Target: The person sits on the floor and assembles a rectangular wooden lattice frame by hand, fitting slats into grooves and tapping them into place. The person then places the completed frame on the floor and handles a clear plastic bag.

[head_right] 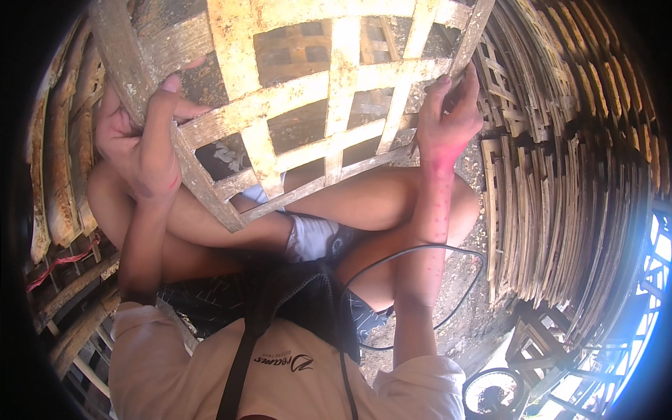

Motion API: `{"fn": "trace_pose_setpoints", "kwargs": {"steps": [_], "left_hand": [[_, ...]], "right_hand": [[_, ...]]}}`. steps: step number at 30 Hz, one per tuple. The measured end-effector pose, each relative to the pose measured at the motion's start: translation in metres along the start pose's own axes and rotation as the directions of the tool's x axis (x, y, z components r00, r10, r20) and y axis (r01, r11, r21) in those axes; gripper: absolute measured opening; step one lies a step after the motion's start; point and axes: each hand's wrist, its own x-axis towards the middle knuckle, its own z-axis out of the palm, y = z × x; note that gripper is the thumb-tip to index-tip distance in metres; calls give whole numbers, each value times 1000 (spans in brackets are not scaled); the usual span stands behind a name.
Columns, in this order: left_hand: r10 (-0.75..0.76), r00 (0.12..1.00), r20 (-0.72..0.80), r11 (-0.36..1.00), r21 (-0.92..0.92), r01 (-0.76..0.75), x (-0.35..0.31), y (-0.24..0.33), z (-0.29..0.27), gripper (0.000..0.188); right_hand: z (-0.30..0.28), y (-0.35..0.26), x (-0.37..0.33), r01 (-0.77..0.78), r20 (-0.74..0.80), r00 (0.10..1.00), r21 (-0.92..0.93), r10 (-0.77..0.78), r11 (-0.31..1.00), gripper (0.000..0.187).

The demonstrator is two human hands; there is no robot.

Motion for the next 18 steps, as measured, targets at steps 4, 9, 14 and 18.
{"fn": "trace_pose_setpoints", "kwargs": {"steps": [4, 9, 14, 18], "left_hand": [[11, 1000, -19, 1000, -28, -12, -1, -1, 0, 25], [-21, 1000, -23, 999, -28, 21, -4, 12, 4, 26], [4, 999, -39, 999, -52, -6, -7, 21, 18, 27], [101, 995, 4, 993, -57, -100, -4, 12, 12, 29]], "right_hand": [[-3, -2, 2, -30, -9, 1000, -47, 30, 998, 41], [1, -2, 4, 90, -153, 984, -32, -94, 995, 33], [-3, -3, 6, -36, -152, 988, -74, 24, 997, 32], [-6, -10, 5, -63, -114, 991, 23, 65, 998, 36]]}}
